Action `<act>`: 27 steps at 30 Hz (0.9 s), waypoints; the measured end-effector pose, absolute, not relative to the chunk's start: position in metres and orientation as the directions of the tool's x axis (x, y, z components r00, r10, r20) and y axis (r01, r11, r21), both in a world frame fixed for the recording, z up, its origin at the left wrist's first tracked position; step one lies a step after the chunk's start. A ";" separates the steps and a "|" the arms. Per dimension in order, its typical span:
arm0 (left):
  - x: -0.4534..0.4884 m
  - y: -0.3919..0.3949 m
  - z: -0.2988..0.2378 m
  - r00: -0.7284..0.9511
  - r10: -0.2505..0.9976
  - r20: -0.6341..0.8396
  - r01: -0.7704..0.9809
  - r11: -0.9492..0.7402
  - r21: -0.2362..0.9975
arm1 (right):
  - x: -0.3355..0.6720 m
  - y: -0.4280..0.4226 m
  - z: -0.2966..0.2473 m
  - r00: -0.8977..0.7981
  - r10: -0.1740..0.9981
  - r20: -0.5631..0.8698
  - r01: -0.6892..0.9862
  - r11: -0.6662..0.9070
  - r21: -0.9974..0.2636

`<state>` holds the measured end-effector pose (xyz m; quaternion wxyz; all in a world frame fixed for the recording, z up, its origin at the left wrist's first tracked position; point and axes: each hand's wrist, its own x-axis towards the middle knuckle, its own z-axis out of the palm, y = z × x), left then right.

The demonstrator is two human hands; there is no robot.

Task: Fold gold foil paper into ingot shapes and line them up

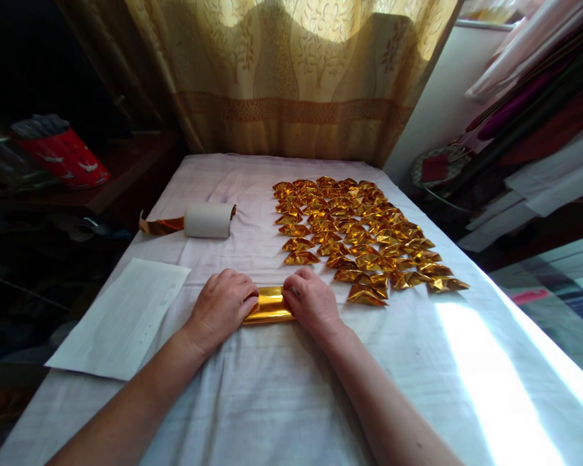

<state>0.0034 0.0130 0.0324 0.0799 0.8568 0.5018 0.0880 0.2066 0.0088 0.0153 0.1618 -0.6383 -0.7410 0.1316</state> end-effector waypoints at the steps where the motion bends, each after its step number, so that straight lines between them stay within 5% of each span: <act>1: 0.005 0.011 0.035 0.490 0.868 0.076 0.845 -0.495 0.202 | 0.207 0.009 0.017 -0.180 0.980 0.082 0.910 0.198 -0.365; 7: 0.015 0.001 0.041 0.501 0.864 0.049 0.857 -0.503 0.110 | 0.203 0.011 0.024 -0.431 0.902 0.025 0.876 0.425 -0.227; 27: 0.022 -0.014 0.049 0.489 0.872 -0.012 0.872 -0.488 0.036 | 0.204 -0.016 0.011 -0.355 0.925 0.132 0.845 0.379 -0.377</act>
